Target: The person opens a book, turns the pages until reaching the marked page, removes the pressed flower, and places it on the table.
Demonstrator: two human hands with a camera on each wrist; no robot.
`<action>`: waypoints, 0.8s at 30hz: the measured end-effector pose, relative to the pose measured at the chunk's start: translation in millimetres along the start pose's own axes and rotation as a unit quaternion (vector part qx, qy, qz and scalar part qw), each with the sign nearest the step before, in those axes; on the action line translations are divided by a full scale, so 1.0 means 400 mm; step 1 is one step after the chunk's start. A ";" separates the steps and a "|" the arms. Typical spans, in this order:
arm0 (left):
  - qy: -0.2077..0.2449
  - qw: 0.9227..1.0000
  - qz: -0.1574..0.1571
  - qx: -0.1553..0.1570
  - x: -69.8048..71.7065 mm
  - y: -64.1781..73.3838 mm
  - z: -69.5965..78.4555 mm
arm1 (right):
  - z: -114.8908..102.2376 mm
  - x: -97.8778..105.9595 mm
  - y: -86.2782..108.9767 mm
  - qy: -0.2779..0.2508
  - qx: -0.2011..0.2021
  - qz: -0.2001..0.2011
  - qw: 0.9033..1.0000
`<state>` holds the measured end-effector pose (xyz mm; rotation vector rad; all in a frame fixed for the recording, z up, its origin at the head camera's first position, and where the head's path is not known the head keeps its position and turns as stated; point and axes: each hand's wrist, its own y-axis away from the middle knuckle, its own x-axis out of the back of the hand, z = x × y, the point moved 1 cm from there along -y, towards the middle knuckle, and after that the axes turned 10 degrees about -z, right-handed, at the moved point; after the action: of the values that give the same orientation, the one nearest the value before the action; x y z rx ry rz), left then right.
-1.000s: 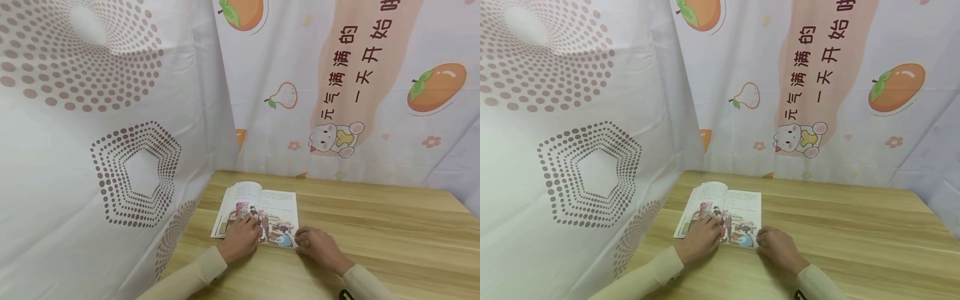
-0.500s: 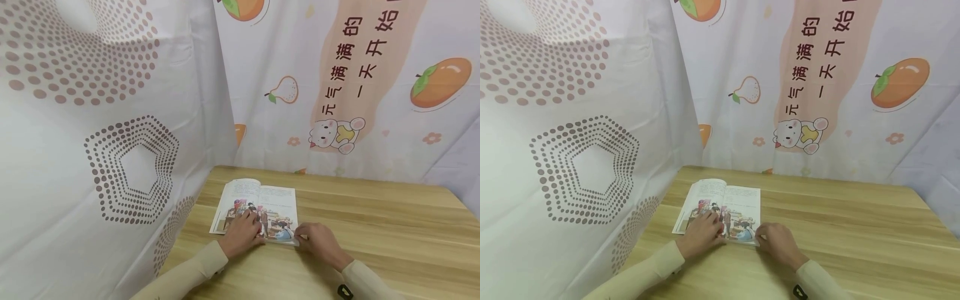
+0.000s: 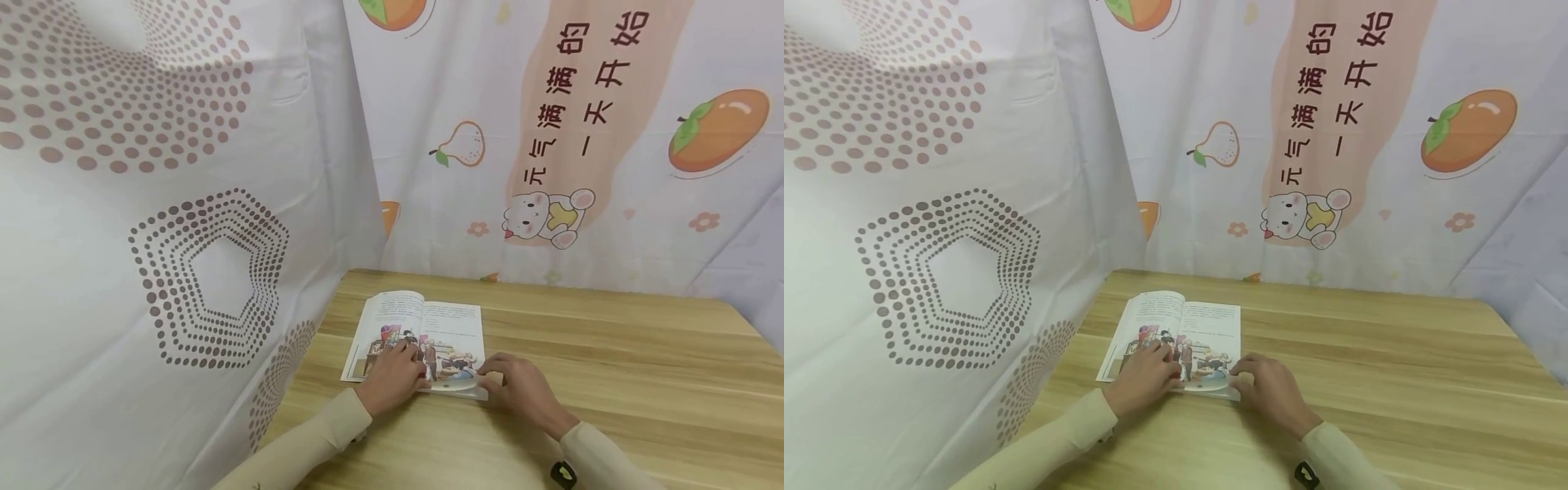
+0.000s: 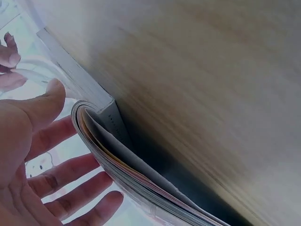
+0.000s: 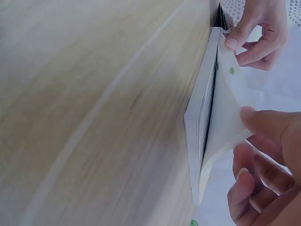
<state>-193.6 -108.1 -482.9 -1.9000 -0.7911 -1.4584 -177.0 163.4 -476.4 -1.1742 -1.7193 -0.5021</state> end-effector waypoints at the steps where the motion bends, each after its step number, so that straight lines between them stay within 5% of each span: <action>1: 0.000 1.000 -0.001 0.000 0.000 0.000 -0.001 | 0.000 0.001 -0.001 -0.002 0.002 0.000 1.000; 9: -0.002 1.000 -0.007 0.001 0.005 0.000 -0.001 | 0.000 0.002 -0.005 -0.009 0.005 0.001 1.000; 19: 0.018 1.000 -0.004 -0.005 -0.001 -0.003 -0.006 | 0.001 -0.001 -0.013 -0.023 -0.010 0.049 0.998; 24: 0.003 1.000 0.017 -0.001 0.000 -0.006 -0.011 | 0.010 -0.002 -0.013 -0.027 -0.022 0.052 0.998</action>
<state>-198.0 -110.0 -481.8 -1.8994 -0.7508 -1.4443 -183.4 163.6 -477.7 -1.3120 -1.6907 -0.4502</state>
